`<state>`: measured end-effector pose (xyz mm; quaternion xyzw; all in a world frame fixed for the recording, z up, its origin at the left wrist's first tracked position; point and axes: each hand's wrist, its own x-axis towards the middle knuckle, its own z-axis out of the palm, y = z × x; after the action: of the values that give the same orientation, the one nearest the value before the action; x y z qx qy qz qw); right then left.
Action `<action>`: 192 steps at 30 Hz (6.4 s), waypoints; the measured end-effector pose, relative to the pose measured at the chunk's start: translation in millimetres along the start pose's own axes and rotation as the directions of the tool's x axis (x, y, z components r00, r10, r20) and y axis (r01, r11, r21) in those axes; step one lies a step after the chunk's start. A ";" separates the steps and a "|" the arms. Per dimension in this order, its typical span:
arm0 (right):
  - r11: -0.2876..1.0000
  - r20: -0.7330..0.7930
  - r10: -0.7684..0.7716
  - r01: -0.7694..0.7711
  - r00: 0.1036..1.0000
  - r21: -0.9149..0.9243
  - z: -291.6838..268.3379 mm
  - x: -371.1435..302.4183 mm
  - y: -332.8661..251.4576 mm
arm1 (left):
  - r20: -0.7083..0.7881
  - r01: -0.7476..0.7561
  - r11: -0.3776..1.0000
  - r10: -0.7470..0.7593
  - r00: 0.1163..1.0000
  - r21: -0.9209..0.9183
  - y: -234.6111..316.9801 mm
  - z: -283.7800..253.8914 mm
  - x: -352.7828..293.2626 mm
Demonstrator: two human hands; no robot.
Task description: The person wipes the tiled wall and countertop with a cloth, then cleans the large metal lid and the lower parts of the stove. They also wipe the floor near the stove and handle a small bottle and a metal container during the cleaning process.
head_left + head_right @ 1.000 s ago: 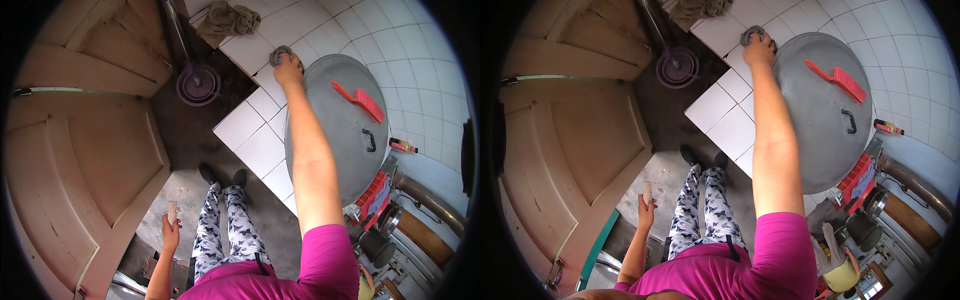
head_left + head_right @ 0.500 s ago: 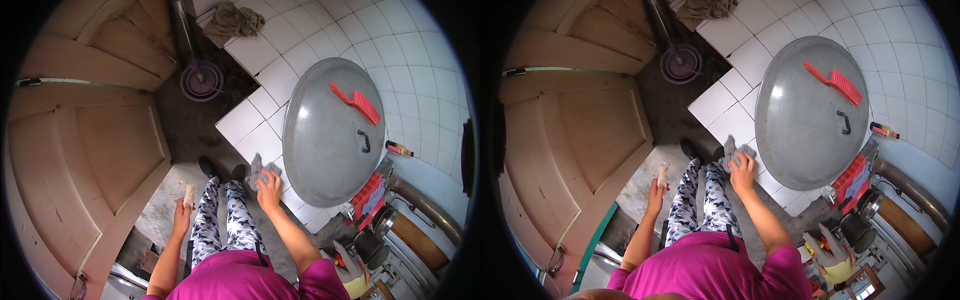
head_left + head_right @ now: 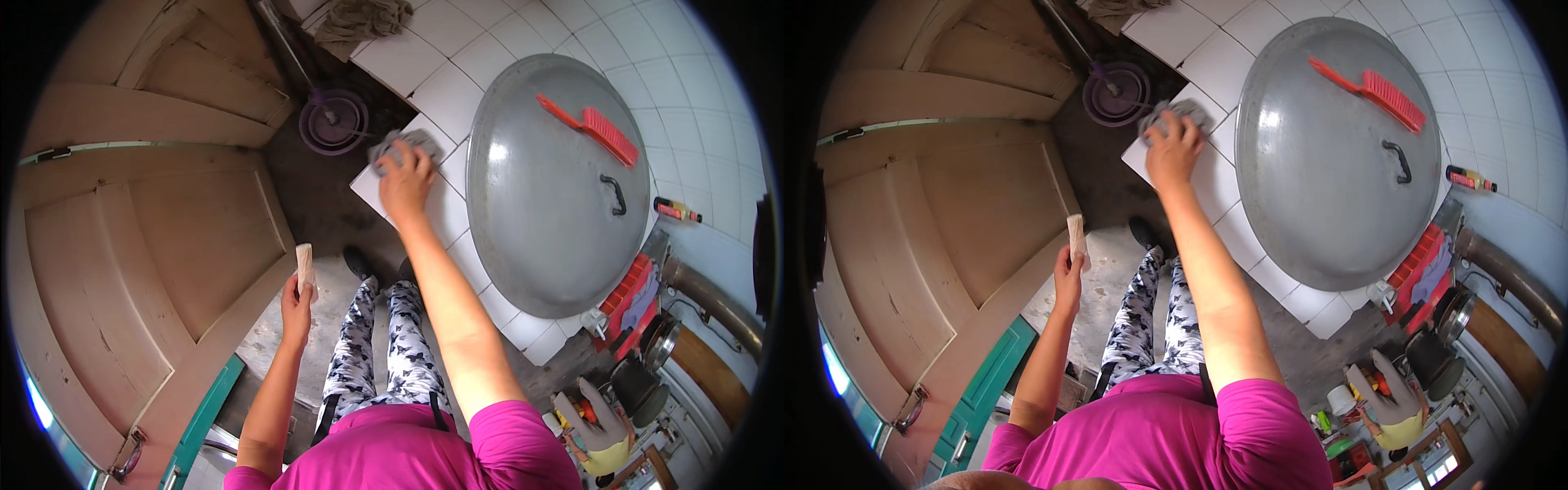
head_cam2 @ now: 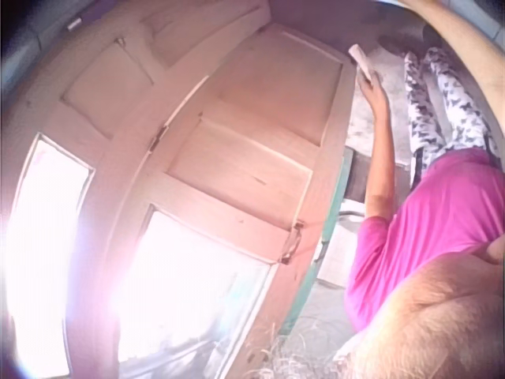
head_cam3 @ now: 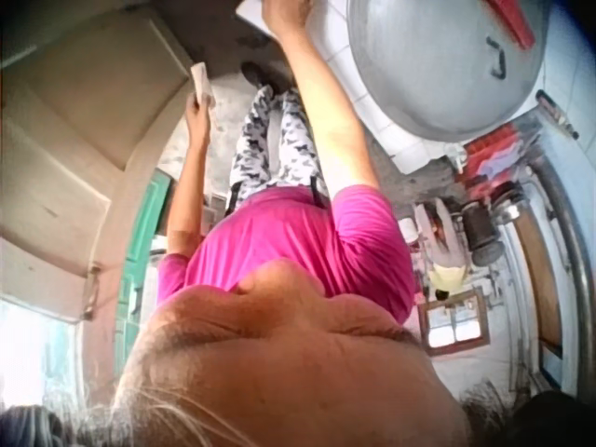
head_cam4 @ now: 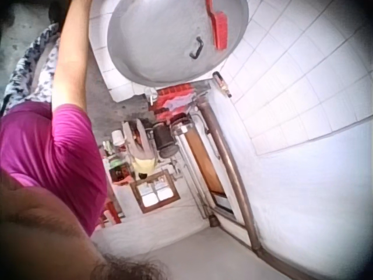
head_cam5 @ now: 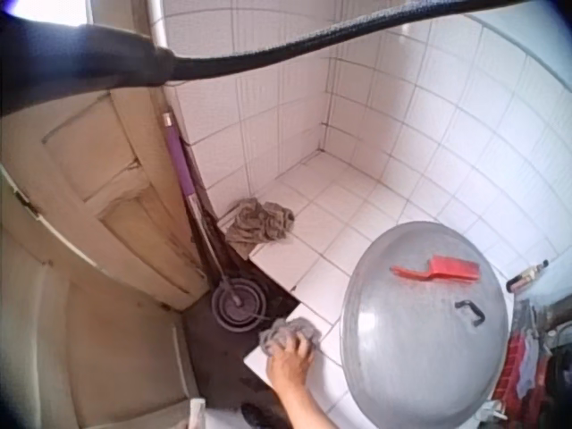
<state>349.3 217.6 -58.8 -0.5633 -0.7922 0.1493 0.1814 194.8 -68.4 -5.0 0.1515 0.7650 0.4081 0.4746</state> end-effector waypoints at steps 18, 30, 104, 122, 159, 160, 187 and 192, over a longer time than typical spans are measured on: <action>0.993 0.038 0.009 -0.005 0.999 -0.121 -35.7 75.0 61.7 | 0.093 -0.184 0.975 0.173 0.981 0.122 9.4 50.0 44.4; 0.985 0.179 0.173 -0.167 0.969 -0.047 -61.0 -161.4 57.4 | 0.177 -0.433 0.769 0.398 0.900 0.470 68.7 137.7 105.4; 0.712 -0.214 0.689 -0.702 0.692 0.025 -348.0 -608.6 459.2 | 0.781 -0.802 0.405 0.271 0.563 0.438 -70.8 388.9 -279.7; 0.980 0.055 -0.035 0.023 0.998 0.198 -202.6 -472.5 391.6 | 0.842 -0.912 0.182 0.352 0.409 0.368 -28.9 704.7 -299.7; -0.583 0.689 0.606 -0.368 0.397 0.725 -410.5 -649.1 439.5 | 0.577 -0.774 0.382 0.517 0.632 0.505 -101.0 468.8 -293.1; -0.659 0.685 0.568 -0.247 0.455 0.710 -410.5 -652.9 441.0 | 0.558 -0.752 0.418 0.504 0.659 0.510 -102.6 460.9 -301.8; 0.270 0.428 0.250 -0.487 0.868 0.830 -514.1 -317.9 523.5 | 0.593 -0.560 0.828 0.437 0.676 0.027 -9.5 660.1 -307.5; 0.828 -0.114 0.325 -0.224 0.939 0.514 -458.5 -269.2 574.7 | 0.452 -0.628 0.442 0.443 0.774 0.641 95.0 663.4 -255.2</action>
<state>1120.7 161.9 63.5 -0.6183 -0.6159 0.3147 0.3732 872.3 151.4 78.1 0.6157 0.7162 0.1553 0.2896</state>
